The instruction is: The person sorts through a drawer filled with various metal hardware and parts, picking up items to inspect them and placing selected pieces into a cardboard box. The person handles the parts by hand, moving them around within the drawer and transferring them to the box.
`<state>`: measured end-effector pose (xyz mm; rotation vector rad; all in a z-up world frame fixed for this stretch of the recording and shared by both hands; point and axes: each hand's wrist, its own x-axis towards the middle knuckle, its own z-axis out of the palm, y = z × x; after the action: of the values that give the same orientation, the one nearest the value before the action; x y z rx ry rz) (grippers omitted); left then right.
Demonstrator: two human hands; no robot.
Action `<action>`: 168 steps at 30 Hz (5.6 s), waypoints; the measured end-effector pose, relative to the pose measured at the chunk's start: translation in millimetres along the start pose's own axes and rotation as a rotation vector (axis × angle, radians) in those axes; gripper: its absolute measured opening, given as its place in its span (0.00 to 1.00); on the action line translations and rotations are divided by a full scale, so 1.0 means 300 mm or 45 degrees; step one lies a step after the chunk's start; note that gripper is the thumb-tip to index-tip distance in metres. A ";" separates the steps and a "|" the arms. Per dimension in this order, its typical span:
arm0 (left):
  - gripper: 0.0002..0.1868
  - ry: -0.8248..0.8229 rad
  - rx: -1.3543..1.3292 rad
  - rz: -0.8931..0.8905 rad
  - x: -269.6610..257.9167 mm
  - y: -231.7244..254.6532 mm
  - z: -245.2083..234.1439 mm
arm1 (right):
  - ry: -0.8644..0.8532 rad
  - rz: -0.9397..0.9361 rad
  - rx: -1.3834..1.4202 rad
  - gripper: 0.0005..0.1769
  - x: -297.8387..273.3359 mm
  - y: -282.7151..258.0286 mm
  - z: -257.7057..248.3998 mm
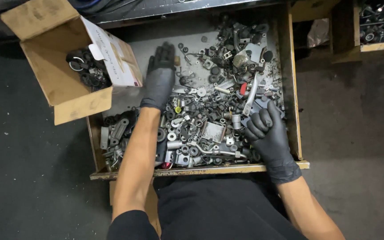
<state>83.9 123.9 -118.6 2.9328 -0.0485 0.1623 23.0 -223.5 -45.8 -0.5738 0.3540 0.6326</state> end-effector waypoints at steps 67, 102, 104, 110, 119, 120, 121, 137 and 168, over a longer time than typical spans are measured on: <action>0.10 0.394 0.127 0.064 0.201 -0.002 0.131 | -0.219 0.010 -0.042 0.32 0.008 0.012 -0.037; 0.13 0.381 -1.686 -0.246 -0.099 0.448 -0.454 | 0.000 -0.184 0.053 0.61 -0.069 -0.028 0.158; 0.14 0.251 -1.802 -0.303 -0.137 0.508 -0.445 | 0.018 -0.190 0.084 0.62 -0.084 -0.037 0.195; 0.13 -0.139 -2.161 -0.435 -0.212 0.634 -0.431 | 0.144 -0.123 -0.022 0.30 -0.050 -0.004 0.049; 0.12 -0.206 -2.135 -0.434 -0.237 0.628 -0.406 | 0.731 -0.886 -0.911 0.34 0.053 -0.367 -0.066; 0.12 -0.200 -2.130 -0.487 -0.238 0.623 -0.414 | 0.766 -1.177 -1.193 0.35 0.122 -0.463 -0.153; 0.12 -0.196 -2.130 -0.488 -0.238 0.619 -0.390 | 0.762 -1.176 -1.194 0.35 0.154 -0.559 -0.202; 0.13 -0.050 -2.102 -0.647 -0.150 0.525 -0.422 | 0.371 -1.954 -2.355 0.14 0.347 -0.768 -0.188; 0.16 0.084 -2.422 -0.769 -0.328 0.356 -0.342 | -0.123 -0.640 -2.747 0.11 0.776 -0.189 0.009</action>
<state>-29.2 42.2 -8.5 0.9616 0.4242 0.0384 235.6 -154.1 -132.0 -2.5517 -0.7735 0.3139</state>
